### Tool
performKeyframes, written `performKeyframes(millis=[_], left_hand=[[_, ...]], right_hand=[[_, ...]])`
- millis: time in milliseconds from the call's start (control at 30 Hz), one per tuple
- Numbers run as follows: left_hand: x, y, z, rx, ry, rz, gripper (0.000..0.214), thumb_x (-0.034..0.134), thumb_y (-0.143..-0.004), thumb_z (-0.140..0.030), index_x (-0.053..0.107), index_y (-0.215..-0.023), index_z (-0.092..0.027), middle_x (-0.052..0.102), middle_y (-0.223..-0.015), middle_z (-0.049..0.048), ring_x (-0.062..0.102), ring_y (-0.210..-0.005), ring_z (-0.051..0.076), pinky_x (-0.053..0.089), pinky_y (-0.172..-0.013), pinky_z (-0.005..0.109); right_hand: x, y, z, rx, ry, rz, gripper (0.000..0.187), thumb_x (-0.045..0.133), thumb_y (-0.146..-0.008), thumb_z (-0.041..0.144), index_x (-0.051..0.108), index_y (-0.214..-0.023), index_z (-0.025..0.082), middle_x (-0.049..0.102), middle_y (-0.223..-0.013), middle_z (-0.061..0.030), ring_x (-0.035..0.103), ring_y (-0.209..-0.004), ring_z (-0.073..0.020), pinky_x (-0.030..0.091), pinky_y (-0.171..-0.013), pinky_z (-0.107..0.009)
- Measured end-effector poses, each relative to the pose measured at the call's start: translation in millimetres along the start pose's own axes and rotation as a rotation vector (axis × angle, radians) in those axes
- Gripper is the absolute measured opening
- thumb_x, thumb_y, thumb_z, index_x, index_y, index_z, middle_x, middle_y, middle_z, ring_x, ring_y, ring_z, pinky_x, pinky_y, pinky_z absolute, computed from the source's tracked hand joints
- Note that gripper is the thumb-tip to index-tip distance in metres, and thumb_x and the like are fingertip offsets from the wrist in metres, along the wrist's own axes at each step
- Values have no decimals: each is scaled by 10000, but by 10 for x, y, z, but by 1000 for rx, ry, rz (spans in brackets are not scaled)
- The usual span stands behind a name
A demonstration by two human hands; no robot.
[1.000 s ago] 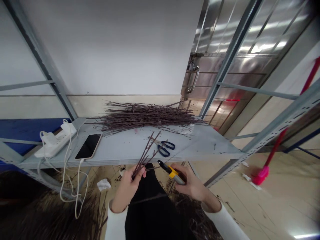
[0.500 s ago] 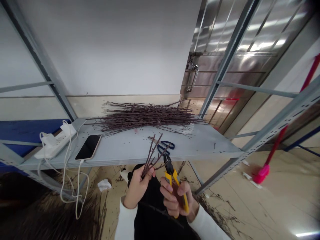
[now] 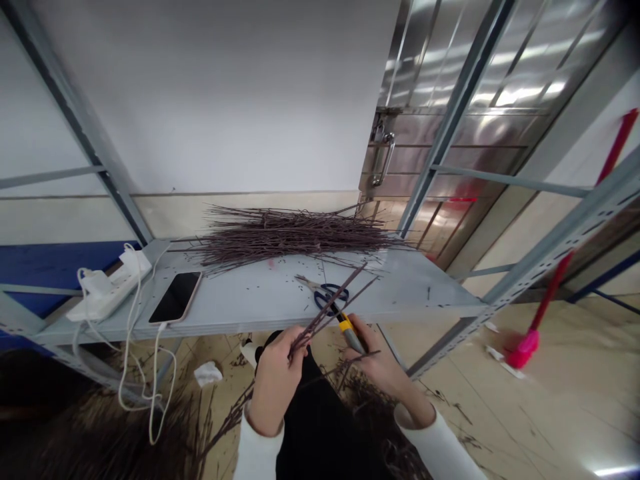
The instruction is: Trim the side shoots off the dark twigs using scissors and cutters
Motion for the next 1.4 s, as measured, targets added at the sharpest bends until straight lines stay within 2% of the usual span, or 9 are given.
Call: performKeyframes(millis=[167,333,500,700,833,1000,1133,1267,1400], left_hand=[[-28,5,-2,-4,54,-25,219,411,-884,-271,586,-765,-219,621,-627,-3,602,-590,159,434,-604,241],[1,1,-4,-13,108,-34,250,408,-908,-327,581,-767,-215,595,-599,-11,591,-574,151,429,-604,232],[-2,-4,16,-10,72,-29,267,406,-915,-340,595,-774,-212,590,-585,-17,589,-559,148,410,-577,227],[-42,-16,81,-38,16,-34,248,416,-902,-309,616,-794,-211,601,-584,-15,589,-553,156,410,-585,236],[-38,-24,88,-49,-19,-39,243,420,-891,-298,630,-801,-215,611,-585,-10,586,-545,164,399,-564,240],[7,-17,59,-50,-32,-5,222,422,-878,-248,635,-830,-212,629,-610,0,612,-593,171,405,-596,243],[32,-6,38,-65,-63,27,218,422,-867,-214,640,-874,-207,646,-638,11,608,-605,177,398,-599,249],[-1,1,36,-73,-83,15,227,414,-858,-191,639,-886,-208,645,-643,9,597,-599,174,391,-601,253],[-27,-2,78,-68,-55,-7,223,411,-879,-250,631,-868,-214,625,-610,-7,583,-563,167,384,-575,248]], right_hand=[[-121,34,134,-126,255,4,319,529,-650,141,504,-962,205,477,-645,50,432,-554,-115,323,-532,-223],[-186,67,146,-155,456,-22,365,533,-680,205,478,-1041,204,562,-737,4,510,-592,-147,354,-544,-233],[-245,87,188,-179,592,-73,365,520,-703,254,453,-1059,211,609,-858,-48,536,-613,-169,381,-572,-262],[-321,150,321,-254,739,-115,320,509,-705,261,438,-1014,216,582,-778,-28,555,-600,-179,360,-546,-253],[-276,167,404,-273,842,-111,312,487,-730,269,435,-1032,209,588,-809,-38,569,-584,-181,348,-522,-250],[-219,148,440,-267,856,-106,369,486,-713,252,414,-1072,211,624,-907,-72,614,-674,-218,368,-543,-260],[-212,116,422,-225,835,-104,381,500,-704,261,424,-1075,215,640,-952,-80,599,-656,-210,338,-529,-250],[-215,66,428,-191,775,-100,316,508,-675,224,463,-988,216,610,-797,-32,518,-591,-165,293,-528,-234],[-165,13,406,-173,540,-36,211,517,-631,197,452,-831,211,412,-608,52,363,-540,-113,249,-520,-223]])
Point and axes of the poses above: each hand's wrist, its own y-axis away from the middle knuckle, its own x-axis out of the palm, z = x × y, the point moved 10 cm from there along -y, towards the middle knuckle
